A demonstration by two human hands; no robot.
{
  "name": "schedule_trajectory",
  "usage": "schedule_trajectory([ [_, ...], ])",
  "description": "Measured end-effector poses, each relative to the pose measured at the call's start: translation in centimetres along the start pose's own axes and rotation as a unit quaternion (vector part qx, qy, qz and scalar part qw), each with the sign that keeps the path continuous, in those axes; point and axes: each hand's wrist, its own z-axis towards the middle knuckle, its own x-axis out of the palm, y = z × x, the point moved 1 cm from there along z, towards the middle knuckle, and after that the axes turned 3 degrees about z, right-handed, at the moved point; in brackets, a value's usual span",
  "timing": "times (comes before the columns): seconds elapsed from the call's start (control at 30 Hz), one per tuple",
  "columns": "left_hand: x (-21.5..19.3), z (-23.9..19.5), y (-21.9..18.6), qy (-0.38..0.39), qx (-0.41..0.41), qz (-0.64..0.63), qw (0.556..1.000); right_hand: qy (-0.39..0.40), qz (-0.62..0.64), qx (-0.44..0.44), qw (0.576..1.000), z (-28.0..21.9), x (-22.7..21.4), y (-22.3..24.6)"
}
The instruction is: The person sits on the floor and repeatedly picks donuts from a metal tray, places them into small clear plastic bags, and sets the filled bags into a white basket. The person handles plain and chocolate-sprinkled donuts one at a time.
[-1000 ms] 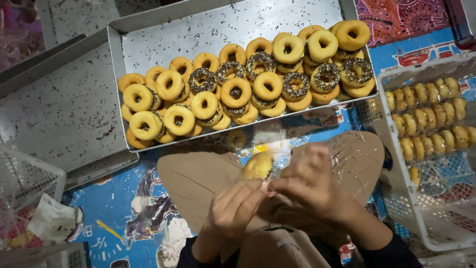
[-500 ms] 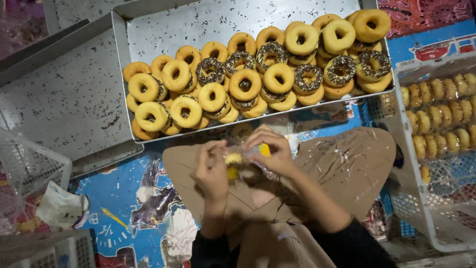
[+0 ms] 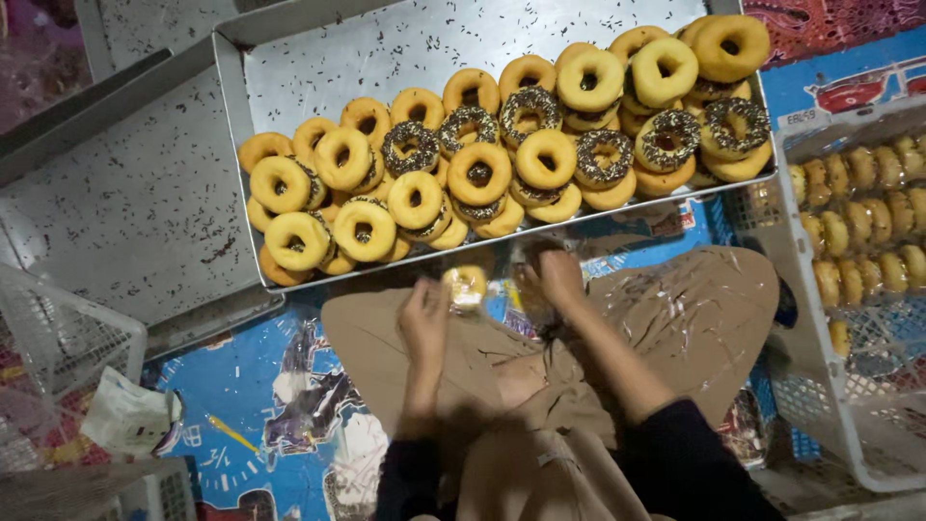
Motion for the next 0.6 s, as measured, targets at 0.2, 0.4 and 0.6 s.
schedule_trajectory([
  [0.2, 8.2, 4.6, 0.5, 0.073, 0.052, 0.281, 0.956, -0.048, -0.150, -0.112, 0.981, 2.4, 0.9, -0.9],
  [0.4, 9.1, 0.9, -4.2, -0.001, 0.177, 0.033, 0.984, -0.016, -0.040, -0.146, 0.988, -0.9, -5.0, 0.9],
  [0.6, 11.6, 0.3, -9.8, 0.344, -0.035, -0.185, 0.920, -0.104, -0.099, -0.292, 0.946, -8.4, -13.4, 3.6],
])
